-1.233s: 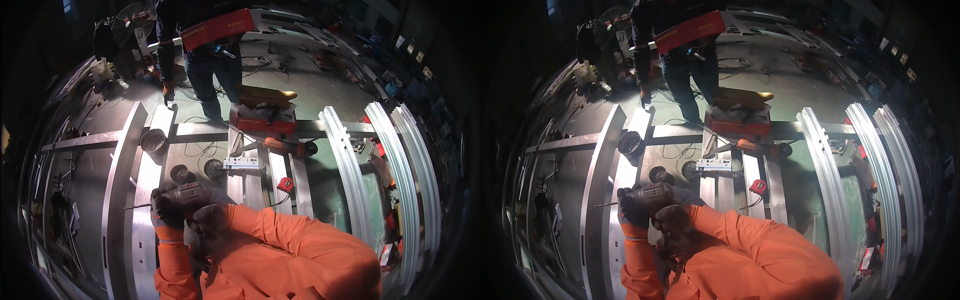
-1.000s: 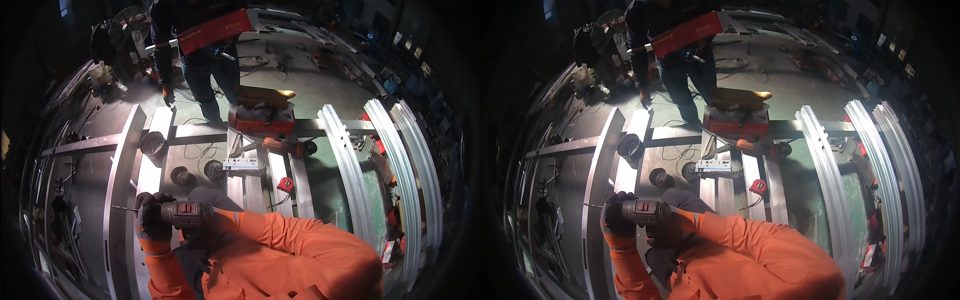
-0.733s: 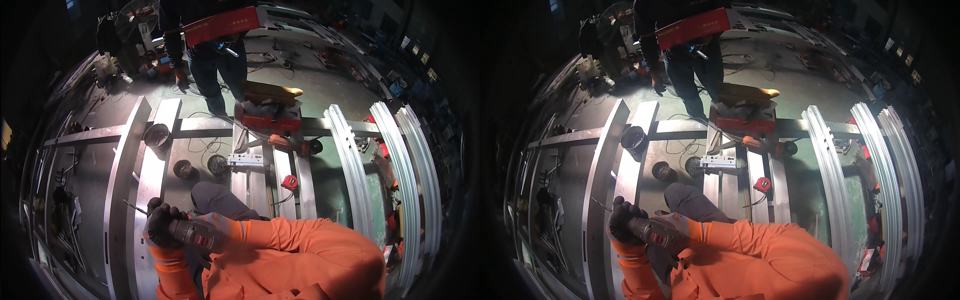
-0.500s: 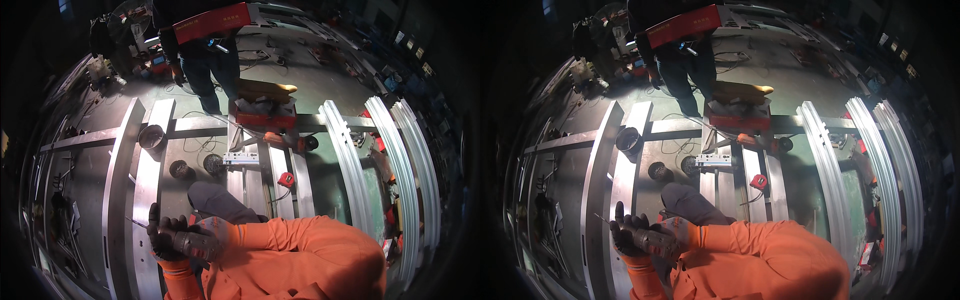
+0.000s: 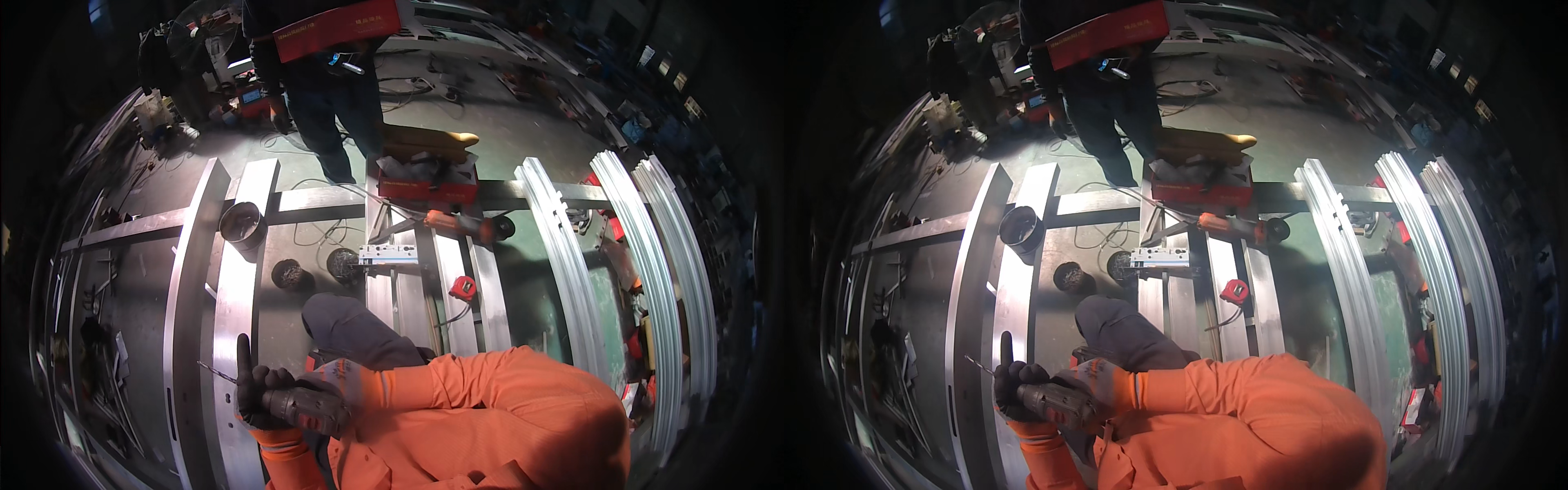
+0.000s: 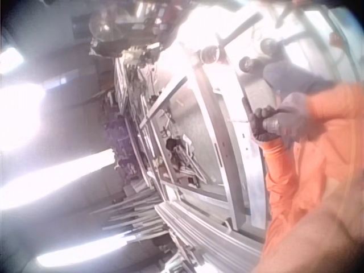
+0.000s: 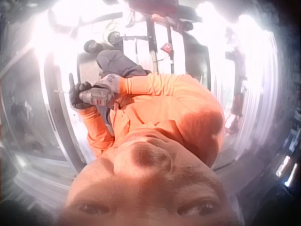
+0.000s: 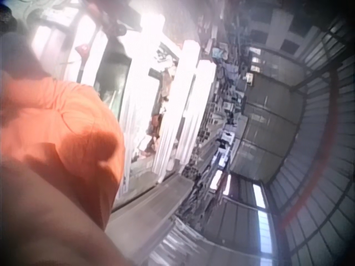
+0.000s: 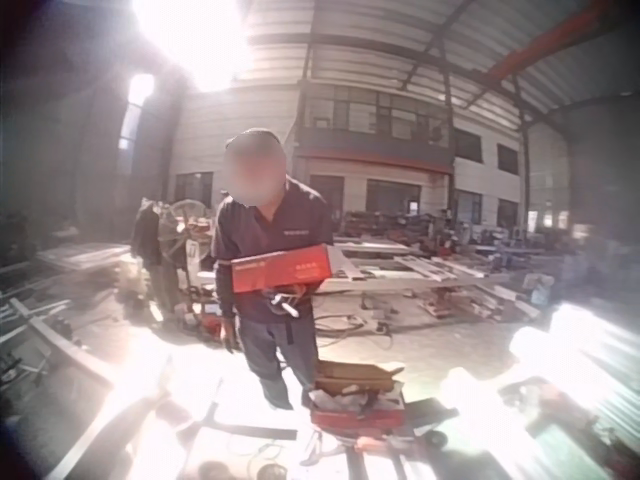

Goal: The person measures and marks a curved metal sheet with a square and pencil, then uses a power drill to fasten screws into the sheet. The person also handles a long metal frame and places it on the floor.

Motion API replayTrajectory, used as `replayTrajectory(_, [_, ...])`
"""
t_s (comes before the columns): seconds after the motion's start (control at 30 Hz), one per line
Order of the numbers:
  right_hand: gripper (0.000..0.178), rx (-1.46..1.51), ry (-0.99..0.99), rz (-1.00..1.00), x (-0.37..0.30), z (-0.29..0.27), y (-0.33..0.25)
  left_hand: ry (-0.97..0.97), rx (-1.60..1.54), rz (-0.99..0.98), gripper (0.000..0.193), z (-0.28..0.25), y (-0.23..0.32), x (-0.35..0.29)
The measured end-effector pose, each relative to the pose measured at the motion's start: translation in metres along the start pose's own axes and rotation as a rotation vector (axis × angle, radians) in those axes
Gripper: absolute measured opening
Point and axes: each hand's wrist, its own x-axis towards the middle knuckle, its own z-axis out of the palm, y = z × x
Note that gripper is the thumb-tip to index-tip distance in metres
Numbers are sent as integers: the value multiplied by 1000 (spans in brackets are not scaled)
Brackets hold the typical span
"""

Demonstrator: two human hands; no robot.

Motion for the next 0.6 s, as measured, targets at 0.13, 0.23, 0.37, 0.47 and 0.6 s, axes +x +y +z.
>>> replayTrajectory(0.13, [50,-64,-35,103,1,11,13,69,-1,28,62,12,1,-1])
replayTrajectory(0.23, [51,-321,-243,188,16,-16,-30,123,82,55,62,1,5,0])
replayTrajectory(0.37, [50,-191,-114,169,0,11,37,49,130,6,65,-5,1,4])
replayTrajectory(0.47, [39,-182,31,13,-12,51,110,-32,131,-40,71,-16,7,3])
replayTrajectory(0.6, [27,-283,-245,93,10,-7,-4,-98,-32,-78,75,-16,17,-2])
